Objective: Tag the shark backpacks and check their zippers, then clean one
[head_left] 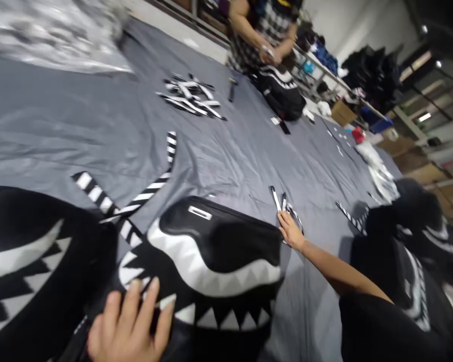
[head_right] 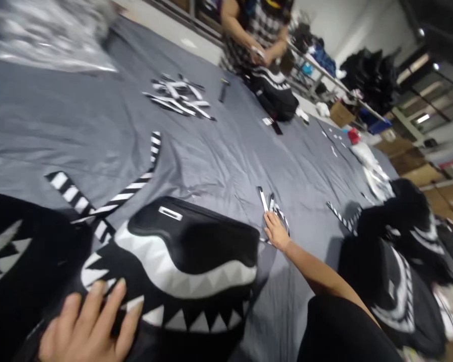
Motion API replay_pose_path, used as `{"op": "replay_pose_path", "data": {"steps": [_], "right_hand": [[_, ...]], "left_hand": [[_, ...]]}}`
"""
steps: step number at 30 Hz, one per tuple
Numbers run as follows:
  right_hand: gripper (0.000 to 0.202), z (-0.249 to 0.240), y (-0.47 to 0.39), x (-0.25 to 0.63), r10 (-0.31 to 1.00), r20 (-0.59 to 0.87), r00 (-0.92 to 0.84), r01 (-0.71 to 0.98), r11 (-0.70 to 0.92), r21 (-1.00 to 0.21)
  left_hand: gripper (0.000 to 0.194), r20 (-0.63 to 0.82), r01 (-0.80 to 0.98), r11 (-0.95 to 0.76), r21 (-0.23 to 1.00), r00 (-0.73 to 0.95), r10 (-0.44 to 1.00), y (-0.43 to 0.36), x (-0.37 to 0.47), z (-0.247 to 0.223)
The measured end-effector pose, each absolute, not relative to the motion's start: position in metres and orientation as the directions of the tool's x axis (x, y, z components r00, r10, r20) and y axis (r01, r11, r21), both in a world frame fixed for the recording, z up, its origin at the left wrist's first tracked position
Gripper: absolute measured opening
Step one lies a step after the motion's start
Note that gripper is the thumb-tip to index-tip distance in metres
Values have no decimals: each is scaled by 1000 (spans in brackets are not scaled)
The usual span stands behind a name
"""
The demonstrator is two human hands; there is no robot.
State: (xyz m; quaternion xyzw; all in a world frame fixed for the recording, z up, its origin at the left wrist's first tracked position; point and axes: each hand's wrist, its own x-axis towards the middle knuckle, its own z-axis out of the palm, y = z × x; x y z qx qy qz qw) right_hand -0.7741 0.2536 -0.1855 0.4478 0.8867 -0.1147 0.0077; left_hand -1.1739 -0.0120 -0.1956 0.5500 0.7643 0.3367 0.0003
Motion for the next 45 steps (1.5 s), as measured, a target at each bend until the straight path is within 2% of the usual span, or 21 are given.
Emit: {"op": "replay_pose_path", "data": {"steps": [3,6,9,11,14,16,19,22,24,29,32,35,38,41,43,45], "right_hand": [[48,-169,142,-689,859,-174,-481,861,425,-279],[45,-157,47,-635,896,-210,-390,883,300,-362],[41,-148,-15,-602,914,-235,-332,883,214,-417],[40,-146,-31,-587,941,-232,-247,899,134,-417],[43,-150,-19,-576,974,-225,-24,926,-64,-373],[43,-154,-6,-574,962,-258,88,918,-179,-354],[33,-154,-2,-563,932,-348,104,892,-242,-382],[24,-146,-16,-536,915,-401,34,846,-241,-476],[22,-137,-26,-514,918,-395,-23,794,-224,-566],[12,-101,-66,-451,958,-270,-96,575,-168,-801],[16,-84,-109,-392,977,-208,48,421,-208,-883],[28,-80,-157,-318,896,-199,398,289,-328,-899],[33,-82,-189,-251,693,-195,695,166,-418,-893],[30,-89,-186,-207,555,-188,811,81,-424,-902],[30,-95,-170,-191,529,-187,828,48,-398,-916],[30,-99,-149,-179,542,-178,821,39,-365,-930]], "left_hand": [[81,456,887,132,443,-349,819,3,-1163,-170],[80,401,923,119,365,-271,875,12,-1158,-152],[60,281,926,223,303,-311,908,13,-1147,-126],[53,340,912,276,304,-374,863,7,-1122,-101],[47,521,926,167,338,-332,786,-17,-1042,-65],[42,500,914,68,399,-279,820,-38,-965,-55],[38,245,822,-14,569,-154,957,-73,-846,-67],[41,-37,709,98,698,-100,994,-102,-757,-94],[43,-112,661,141,737,-86,990,-113,-716,-106],[42,-56,643,64,764,-33,998,-112,-652,-94],[38,77,659,-99,746,62,995,-89,-620,-68],[33,284,649,-398,648,279,917,-56,-572,-41],[31,359,561,-643,521,539,762,-30,-499,-22],[36,265,418,-821,390,802,535,-17,-413,-16],[48,148,326,-901,287,914,378,-11,-359,-21],[54,37,282,-936,208,954,296,-1,-316,-32]]}}
